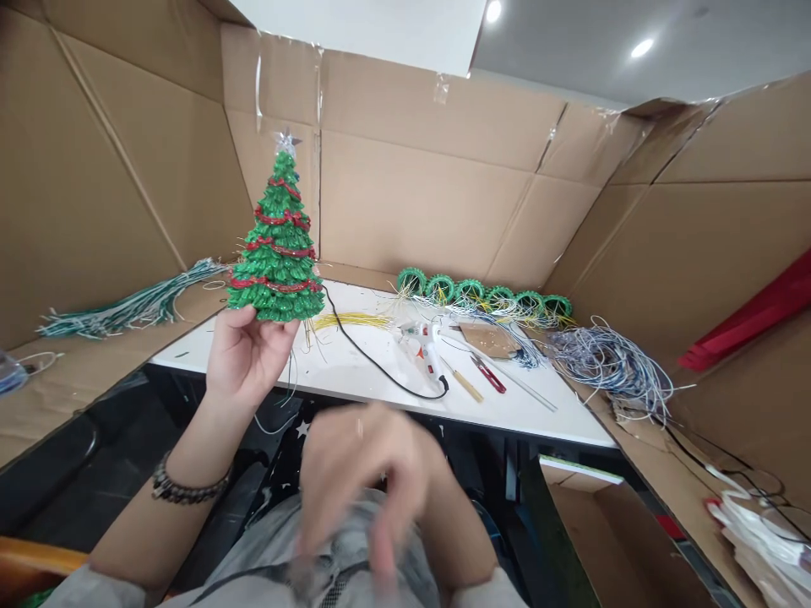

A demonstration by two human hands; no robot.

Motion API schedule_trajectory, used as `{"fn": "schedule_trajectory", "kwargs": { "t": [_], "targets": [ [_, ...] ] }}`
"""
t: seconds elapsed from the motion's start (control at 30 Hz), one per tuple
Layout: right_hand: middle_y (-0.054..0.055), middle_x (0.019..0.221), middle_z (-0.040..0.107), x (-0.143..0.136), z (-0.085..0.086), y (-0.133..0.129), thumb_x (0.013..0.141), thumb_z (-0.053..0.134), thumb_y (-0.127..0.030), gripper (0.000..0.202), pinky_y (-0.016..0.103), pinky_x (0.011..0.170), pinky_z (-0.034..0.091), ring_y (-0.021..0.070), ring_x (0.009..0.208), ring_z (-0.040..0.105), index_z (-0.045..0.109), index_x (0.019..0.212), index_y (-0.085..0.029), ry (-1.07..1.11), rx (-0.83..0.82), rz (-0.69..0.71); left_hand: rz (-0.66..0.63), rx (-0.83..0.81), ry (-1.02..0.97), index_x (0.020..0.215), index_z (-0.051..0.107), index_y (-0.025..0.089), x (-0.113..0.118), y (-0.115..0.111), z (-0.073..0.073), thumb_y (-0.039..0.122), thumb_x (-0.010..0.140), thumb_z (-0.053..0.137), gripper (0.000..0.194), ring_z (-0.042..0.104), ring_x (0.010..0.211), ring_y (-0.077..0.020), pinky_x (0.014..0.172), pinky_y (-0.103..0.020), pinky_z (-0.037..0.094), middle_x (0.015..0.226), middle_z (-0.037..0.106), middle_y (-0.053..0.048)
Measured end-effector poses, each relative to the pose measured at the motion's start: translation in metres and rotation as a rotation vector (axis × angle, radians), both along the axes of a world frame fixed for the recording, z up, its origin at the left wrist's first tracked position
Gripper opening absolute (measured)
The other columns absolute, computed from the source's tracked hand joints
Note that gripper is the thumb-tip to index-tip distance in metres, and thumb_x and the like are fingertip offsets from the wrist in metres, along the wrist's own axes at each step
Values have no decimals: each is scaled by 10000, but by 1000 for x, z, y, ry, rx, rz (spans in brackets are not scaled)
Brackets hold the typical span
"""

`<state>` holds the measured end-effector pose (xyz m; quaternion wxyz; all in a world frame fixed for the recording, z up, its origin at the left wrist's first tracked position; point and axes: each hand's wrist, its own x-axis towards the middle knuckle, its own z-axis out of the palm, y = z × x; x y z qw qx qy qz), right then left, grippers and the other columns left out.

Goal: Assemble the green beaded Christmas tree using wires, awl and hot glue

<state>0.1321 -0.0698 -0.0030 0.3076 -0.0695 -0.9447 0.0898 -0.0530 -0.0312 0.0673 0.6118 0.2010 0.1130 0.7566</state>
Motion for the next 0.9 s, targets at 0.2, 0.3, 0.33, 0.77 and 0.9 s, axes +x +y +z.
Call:
{"fn": "schedule_trajectory", "kwargs": {
  "t": [0.2, 0.3, 0.33, 0.77, 0.9],
  "targets": [
    [103, 1117, 714, -18, 61, 142, 1009, 470, -357, 314, 347, 948, 543, 182, 1056, 670, 695, 1055, -143, -432, -169, -982, -2, -16, -18, 678, 589, 196, -2, 7, -2, 51, 820, 572, 203, 598, 555, -94, 699, -214, 570, 567, 604, 46],
    [100, 1242, 638, -27, 51, 185, 951, 597, -404, 375, 433, 973, 558, 204, 1118, 637, 609, 1221, -145, -559, -167, -1178, 8, -33, -35, 730, 605, 202, -2, 9, -3, 42, 815, 549, 189, 605, 566, -98, 718, -225, 579, 590, 631, 42],
    [98, 1262, 625, -29, 46, 194, 943, 610, -409, 400, 438, 973, 560, 205, 1125, 633, 593, 1248, -151, -601, -171, -1211, 7, -37, -42, 754, 612, 203, -2, 9, -3, 38, 818, 535, 193, 598, 559, -94, 719, -221, 577, 598, 639, 42],
    [95, 1261, 624, -22, 69, 211, 947, 604, -408, 394, 424, 957, 568, 199, 1114, 635, 591, 1252, -159, -684, -165, -1223, -3, -30, -40, 703, 588, 191, -7, 16, -8, 47, 814, 534, 189, 598, 560, -82, 714, -210, 575, 608, 644, 35],
    [93, 1179, 666, -15, 108, 192, 954, 593, -355, 297, 394, 937, 565, 189, 1071, 653, 637, 1163, -148, -513, -112, -1238, 4, -39, -46, 684, 573, 185, -7, 20, -9, 43, 798, 544, 184, 566, 512, -69, 675, -205, 570, 590, 644, 41]
  ]
}}
